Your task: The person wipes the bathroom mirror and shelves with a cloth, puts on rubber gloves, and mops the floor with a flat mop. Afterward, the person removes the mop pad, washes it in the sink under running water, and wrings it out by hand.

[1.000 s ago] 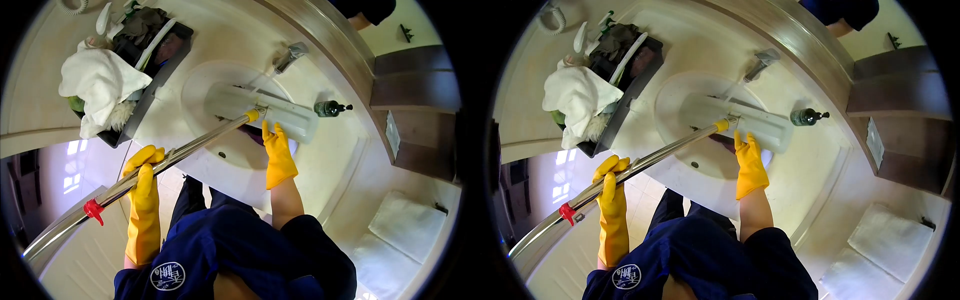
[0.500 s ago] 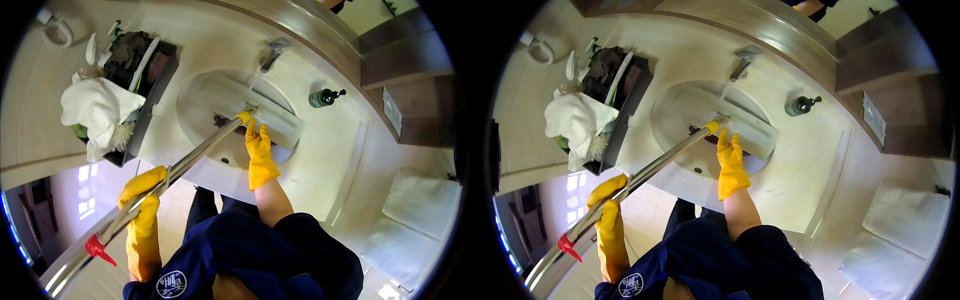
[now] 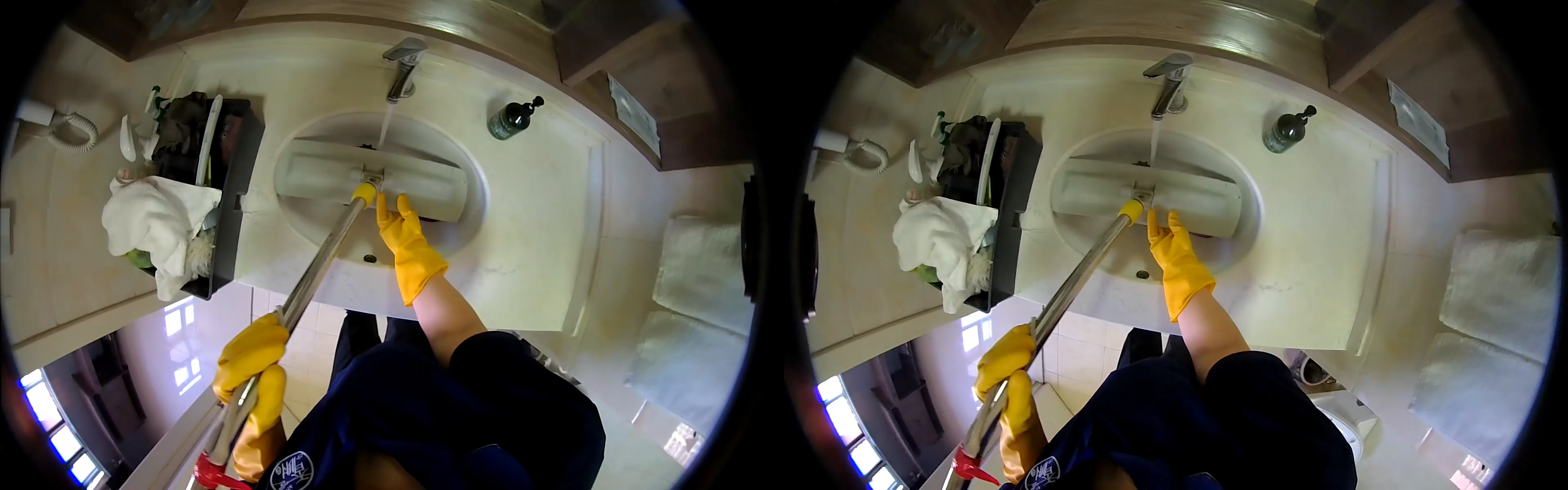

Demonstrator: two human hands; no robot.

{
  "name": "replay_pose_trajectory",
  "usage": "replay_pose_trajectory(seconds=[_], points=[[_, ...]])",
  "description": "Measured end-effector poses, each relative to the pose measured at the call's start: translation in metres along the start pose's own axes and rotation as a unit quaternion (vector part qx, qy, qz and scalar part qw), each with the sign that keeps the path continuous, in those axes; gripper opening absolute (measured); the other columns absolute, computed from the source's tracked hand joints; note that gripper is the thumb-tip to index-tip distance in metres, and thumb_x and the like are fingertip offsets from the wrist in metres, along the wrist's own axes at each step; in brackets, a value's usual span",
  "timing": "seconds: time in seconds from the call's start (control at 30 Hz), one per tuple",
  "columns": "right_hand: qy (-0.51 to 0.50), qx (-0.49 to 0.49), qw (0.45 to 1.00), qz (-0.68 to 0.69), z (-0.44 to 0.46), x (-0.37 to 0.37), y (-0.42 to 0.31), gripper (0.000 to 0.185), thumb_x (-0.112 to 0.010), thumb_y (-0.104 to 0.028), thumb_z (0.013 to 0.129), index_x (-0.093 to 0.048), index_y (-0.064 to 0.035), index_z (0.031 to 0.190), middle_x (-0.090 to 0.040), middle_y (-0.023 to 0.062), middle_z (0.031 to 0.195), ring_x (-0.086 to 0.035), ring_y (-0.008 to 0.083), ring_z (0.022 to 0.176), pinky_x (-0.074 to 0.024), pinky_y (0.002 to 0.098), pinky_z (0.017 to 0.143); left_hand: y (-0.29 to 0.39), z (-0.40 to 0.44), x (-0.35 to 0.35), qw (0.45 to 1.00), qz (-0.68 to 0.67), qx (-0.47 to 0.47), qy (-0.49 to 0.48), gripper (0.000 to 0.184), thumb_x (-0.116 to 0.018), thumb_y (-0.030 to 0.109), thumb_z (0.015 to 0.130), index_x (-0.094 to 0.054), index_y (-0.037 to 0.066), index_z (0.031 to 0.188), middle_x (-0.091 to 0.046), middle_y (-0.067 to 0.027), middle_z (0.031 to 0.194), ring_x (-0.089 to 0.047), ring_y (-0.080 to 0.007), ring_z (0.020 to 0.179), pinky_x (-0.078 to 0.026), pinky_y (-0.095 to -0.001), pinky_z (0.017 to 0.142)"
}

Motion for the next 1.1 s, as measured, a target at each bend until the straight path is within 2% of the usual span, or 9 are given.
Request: replay_pose_trajectory(seconds=[0.2,0.4,0.47,0.57,0.73,0.93,0.97,1.03,1.1], points=[[0.084,-0.02,0.996,0.0,-0.002,0.019,-0.01,0.015,-0.063,-0.008,0.087,-0.059,-0.0043,0.101,-0.064,0.0047,0.096,-0.058,0.0195,0.093,-0.0532,0.0455,0.089,0.016,0.021,-0.027,0.994,0.027,-0.014,-0.105,0.019,-0.064,0.002,0.073,-0.061,-0.004,0.091,-0.064,-0.0212,0.094,-0.061,-0.0373,0.094,-0.044,-0.0451,0.091],[0.043,-0.022,0.998,0.052,-0.01,-0.026,-0.017,0.014,-0.058,-0.006,0.089,-0.06,-0.0042,0.102,-0.065,0.0059,0.096,-0.059,0.0184,0.094,-0.0539,0.0427,0.088,0.032,0.045,-0.026,0.999,-0.025,-0.041,-0.01,0.023,-0.064,0.012,0.081,-0.061,-0.003,0.098,-0.065,-0.0215,0.099,-0.062,-0.0333,0.095,-0.045,-0.0435,0.09],[-0.006,-0.013,0.997,0.073,-0.002,-0.046,-0.014,0.017,-0.057,-0.004,0.089,-0.059,-0.0034,0.105,-0.064,0.0073,0.1,-0.059,0.0206,0.098,-0.0536,0.0437,0.089,0.022,0.047,-0.022,1.0,-0.022,0.013,-0.001,0.046,-0.058,0.026,0.087,-0.048,-0.005,0.119,-0.058,-0.0268,0.11,-0.057,-0.0348,0.107,-0.037,-0.0457,0.102],[-0.054,0.028,0.995,0.082,0.005,-0.061,-0.004,0.022,-0.054,-0.001,0.089,-0.055,-0.0018,0.111,-0.061,0.0101,0.108,-0.057,0.0254,0.104,-0.0525,0.0464,0.091,0.009,0.05,-0.02,0.993,-0.059,0.069,0.08,0.049,-0.05,0.023,0.093,-0.041,-0.005,0.131,-0.054,-0.0247,0.121,-0.053,-0.0314,0.114,-0.035,-0.0421,0.105],[-0.091,0.037,0.994,0.056,0.001,-0.055,0.004,0.027,-0.054,-0.001,0.09,-0.052,-0.0015,0.116,-0.057,0.0116,0.116,-0.054,0.0296,0.109,-0.0492,0.0504,0.096,0.008,0.026,-0.003,0.979,-0.106,0.064,0.16,0.053,-0.052,0.027,0.093,-0.039,-0.006,0.132,-0.054,-0.0261,0.119,-0.054,-0.0309,0.112,-0.037,-0.0421,0.104],[-0.041,0.04,0.998,0.027,-0.024,-0.032,-0.014,0.028,-0.054,0.001,0.089,-0.05,-0.0002,0.117,-0.055,0.0122,0.118,-0.052,0.0281,0.111,-0.0474,0.052,0.098,0.002,-0.02,0.028,0.965,-0.101,0.129,0.205,0.064,-0.048,0.045,0.092,-0.039,0.0,0.137,-0.054,-0.0178,0.122,-0.051,-0.0289,0.116,-0.036,-0.0415,0.104],[-0.095,0.121,0.977,-0.151,-0.033,-0.041,-0.031,0.028,-0.053,0.001,0.09,-0.05,0.0001,0.118,-0.055,0.0121,0.119,-0.052,0.0275,0.111,-0.0471,0.0524,0.098,0.002,-0.027,0.034,0.96,-0.102,0.141,0.22,0.07,-0.049,0.05,0.09,-0.038,0.002,0.138,-0.051,-0.0157,0.126,-0.048,-0.0283,0.118,-0.034,-0.0412,0.105],[-0.15,0.191,0.912,-0.33,-0.05,-0.055,-0.053,0.029,-0.053,0.001,0.09,-0.05,0.0004,0.119,-0.055,0.0121,0.119,-0.051,0.0268,0.111,-0.0467,0.0528,0.098,0.0,-0.039,0.053,0.948,-0.144,0.142,0.246,0.072,-0.049,0.052,0.089,-0.037,0.002,0.138,-0.049,-0.0158,0.128,-0.047,-0.028,0.119,-0.034,-0.041,0.106],[-0.167,0.21,0.896,-0.353,-0.066,-0.066,-0.072,0.028,-0.053,-0.002,0.092,-0.05,0.0007,0.119,-0.056,0.0111,0.119,-0.052,0.0258,0.111,-0.0488,0.0456,0.097,-0.003,-0.051,0.077,0.926,-0.196,0.138,0.293,0.076,-0.05,0.057,0.087,-0.038,0.002,0.139,-0.042,-0.016,0.134,-0.043,-0.0268,0.122,-0.032,-0.0408,0.107]])
Point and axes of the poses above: each hand's wrist, its own z-axis towards the middle knuckle, its own x-axis out of the back of the hand, y = z × x, the point moved 6 cm from there along z, towards the middle knuckle
